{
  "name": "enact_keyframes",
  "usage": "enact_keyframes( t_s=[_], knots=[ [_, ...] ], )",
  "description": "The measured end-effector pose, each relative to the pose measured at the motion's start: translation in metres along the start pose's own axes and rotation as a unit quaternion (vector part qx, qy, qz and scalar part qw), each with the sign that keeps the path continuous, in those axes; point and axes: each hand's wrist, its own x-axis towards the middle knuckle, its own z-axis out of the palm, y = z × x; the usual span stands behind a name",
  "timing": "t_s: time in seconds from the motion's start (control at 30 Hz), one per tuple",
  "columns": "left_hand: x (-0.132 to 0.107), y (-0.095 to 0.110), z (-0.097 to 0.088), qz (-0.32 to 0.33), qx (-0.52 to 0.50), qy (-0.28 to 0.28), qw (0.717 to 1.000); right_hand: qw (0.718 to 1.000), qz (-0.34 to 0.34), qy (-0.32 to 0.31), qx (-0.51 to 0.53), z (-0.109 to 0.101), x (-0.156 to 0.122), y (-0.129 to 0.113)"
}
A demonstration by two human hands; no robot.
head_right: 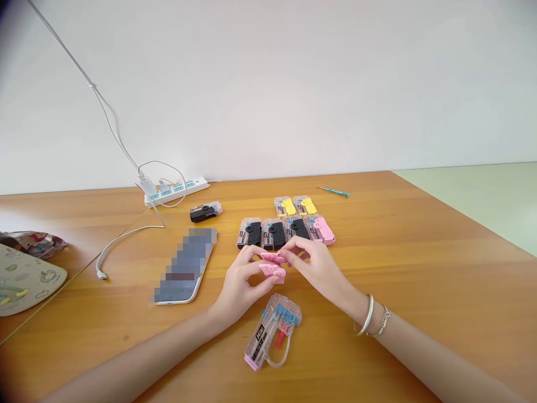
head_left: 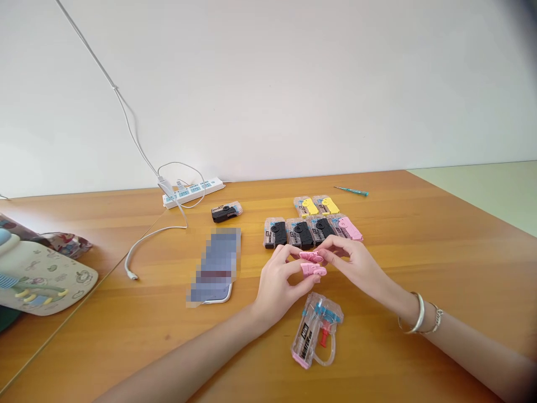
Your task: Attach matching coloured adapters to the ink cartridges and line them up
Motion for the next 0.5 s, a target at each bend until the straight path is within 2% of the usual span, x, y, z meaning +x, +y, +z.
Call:
enact_keyframes(
  t_s=[0.17,0.27,0.37,0.5],
  knots=[
    [0.0002,0.0005,-0.0016,-0.004,-0.004,-0.005,1.000,0.998,0.016,-0.014,0.067,0.0041,-0.0019,0.0000],
    [0.0010,0.0004,-0.0023,-0.031,-0.004,-0.008,0.999,0.995,0.029,-0.025,0.095,0.0052,-0.0012,0.0019],
    [0.0018,-0.0003,-0.0023,-0.047,-0.005,-0.008,0.999,0.994,0.032,-0.044,0.092,0.0056,-0.0006,0.0023],
    [0.0015,-0.0020,-0.0014,-0.037,-0.005,-0.008,0.999,0.996,0.028,-0.041,0.074,0.0070,-0.0016,-0.0007]
  ],
)
